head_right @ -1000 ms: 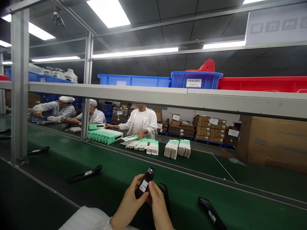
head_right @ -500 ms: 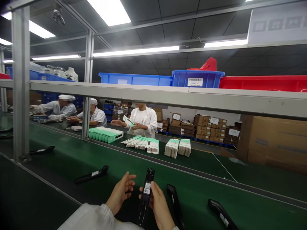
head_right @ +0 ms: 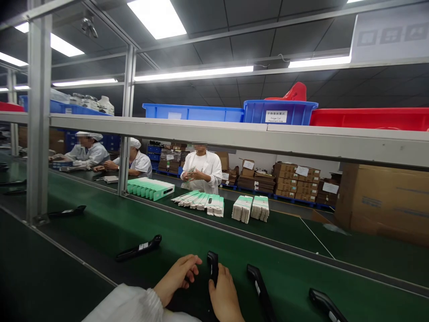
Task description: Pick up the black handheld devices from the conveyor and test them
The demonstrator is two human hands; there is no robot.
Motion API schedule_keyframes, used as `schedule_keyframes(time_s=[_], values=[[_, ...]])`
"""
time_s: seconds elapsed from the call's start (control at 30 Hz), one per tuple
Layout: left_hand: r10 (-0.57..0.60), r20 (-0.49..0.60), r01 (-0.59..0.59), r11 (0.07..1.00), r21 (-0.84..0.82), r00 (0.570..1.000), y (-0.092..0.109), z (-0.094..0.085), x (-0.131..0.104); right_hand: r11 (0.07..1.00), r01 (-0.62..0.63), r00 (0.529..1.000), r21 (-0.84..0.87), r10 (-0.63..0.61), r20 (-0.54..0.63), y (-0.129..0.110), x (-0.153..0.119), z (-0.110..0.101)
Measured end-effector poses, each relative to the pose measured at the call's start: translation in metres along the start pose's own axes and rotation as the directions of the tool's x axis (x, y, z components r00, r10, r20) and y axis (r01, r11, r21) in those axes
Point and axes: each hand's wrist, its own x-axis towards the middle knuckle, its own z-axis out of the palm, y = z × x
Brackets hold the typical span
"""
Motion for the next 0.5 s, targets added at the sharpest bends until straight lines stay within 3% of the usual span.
schedule_keyframes(time_s=[0.1, 0.17, 0.3, 0.4, 0.5], values=[[0.019, 0.010, -0.020, 0.998, 0.059, 1.000, 0.000, 0.000, 0.001, 0.999, -0.007, 1.000, -0.045, 0.006, -0.019, 0.002, 0.001, -0.003], [0.073, 0.000, -0.071, 0.971, 0.228, 0.997, 0.002, -0.003, 0.003, 0.996, -0.014, 0.999, -0.087, 0.010, -0.046, -0.002, 0.001, -0.007], [0.262, -0.098, -0.136, 0.742, 0.656, 0.960, 0.009, -0.028, 0.008, 0.991, 0.056, 0.996, -0.122, -0.064, -0.056, -0.019, -0.003, -0.017], [0.336, -0.258, -0.021, 0.645, 0.764, 0.906, 0.012, -0.061, 0.008, 0.989, 0.147, 0.989, -0.005, -0.147, -0.023, -0.029, -0.008, -0.017], [0.289, -0.391, 0.134, 0.630, 0.765, 0.874, 0.010, -0.093, 0.007, 0.972, 0.221, 0.973, 0.084, -0.226, 0.051, -0.031, -0.011, -0.012]])
